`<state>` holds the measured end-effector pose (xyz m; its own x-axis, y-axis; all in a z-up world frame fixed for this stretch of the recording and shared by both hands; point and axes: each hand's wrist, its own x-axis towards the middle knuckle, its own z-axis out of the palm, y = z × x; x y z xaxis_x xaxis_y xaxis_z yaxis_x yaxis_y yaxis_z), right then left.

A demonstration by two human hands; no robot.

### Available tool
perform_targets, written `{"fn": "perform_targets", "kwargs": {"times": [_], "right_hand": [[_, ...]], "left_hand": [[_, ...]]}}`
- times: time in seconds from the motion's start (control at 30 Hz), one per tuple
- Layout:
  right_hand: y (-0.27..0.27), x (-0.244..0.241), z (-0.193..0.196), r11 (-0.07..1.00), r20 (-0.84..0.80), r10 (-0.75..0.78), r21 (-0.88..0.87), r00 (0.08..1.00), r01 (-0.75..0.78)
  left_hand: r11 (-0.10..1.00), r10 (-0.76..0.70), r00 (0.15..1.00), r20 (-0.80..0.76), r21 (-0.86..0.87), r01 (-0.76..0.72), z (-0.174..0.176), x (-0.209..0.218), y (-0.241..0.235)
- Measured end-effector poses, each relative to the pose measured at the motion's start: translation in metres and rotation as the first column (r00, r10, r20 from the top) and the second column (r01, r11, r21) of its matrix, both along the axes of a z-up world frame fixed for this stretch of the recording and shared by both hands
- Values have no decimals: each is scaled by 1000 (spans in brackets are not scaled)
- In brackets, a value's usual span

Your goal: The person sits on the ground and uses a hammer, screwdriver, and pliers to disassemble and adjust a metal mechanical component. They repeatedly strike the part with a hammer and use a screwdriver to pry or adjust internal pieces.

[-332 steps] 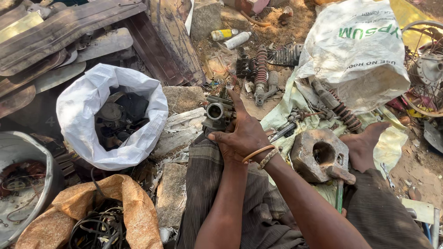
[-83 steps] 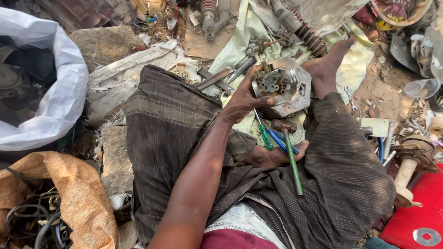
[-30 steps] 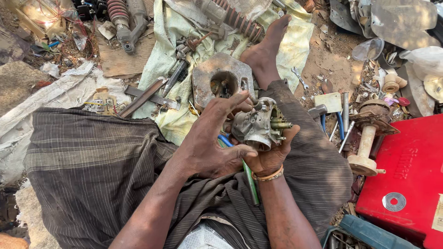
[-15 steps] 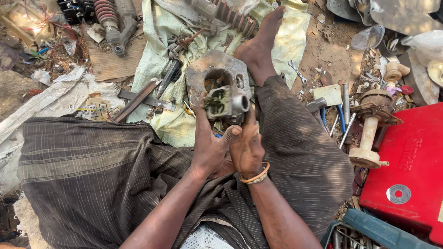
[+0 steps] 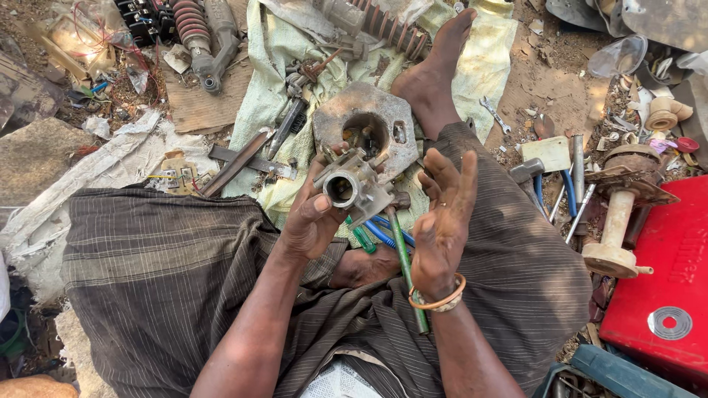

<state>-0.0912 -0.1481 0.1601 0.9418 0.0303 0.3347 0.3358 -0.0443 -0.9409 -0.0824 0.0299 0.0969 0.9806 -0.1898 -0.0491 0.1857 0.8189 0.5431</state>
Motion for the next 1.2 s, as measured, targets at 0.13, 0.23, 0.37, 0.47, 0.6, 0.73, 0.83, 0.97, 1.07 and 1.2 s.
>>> {"fn": "perform_targets", "kwargs": {"times": [0.13,0.23,0.37,0.47,0.6,0.73,0.83,0.97,1.07,1.2], "right_hand": [[-2,3,0,993,-57,64,101,996,-58],[-4,0,-6,999,-150,26,22,988,-23],[-12,-2,-15,990,-252,10,139,968,26],[-18,-1,-18,991,-247,4,127,969,28],[-19,0,-22,996,-183,-29,72,983,43],[-16,-4,-22,993,-232,-59,85,971,80],[-16,-2,-20,995,-291,-19,88,957,46],[-16,-1,-22,981,-329,21,191,944,45],[-14,1,-29,969,-369,-3,230,929,94],[-13,7,-40,838,-457,126,524,881,152]], "left_hand": [[998,-64,997,-42,-11,63,-9,-5,-4],[992,-128,982,-139,-29,125,-25,-10,-10],[984,-175,968,-180,-77,164,-47,-14,-19],[977,-203,931,-303,-120,174,-53,-12,-24],[970,-241,921,-305,-103,219,-47,-12,-26],[976,-217,938,-271,-90,200,-35,-11,-24],[987,-155,964,-217,16,162,-25,-7,-21],[974,-145,978,-148,155,168,-17,-3,-10],[934,-150,979,-140,306,187,-12,2,-6],[654,-57,997,57,757,-6,-1,5,-14]]}}
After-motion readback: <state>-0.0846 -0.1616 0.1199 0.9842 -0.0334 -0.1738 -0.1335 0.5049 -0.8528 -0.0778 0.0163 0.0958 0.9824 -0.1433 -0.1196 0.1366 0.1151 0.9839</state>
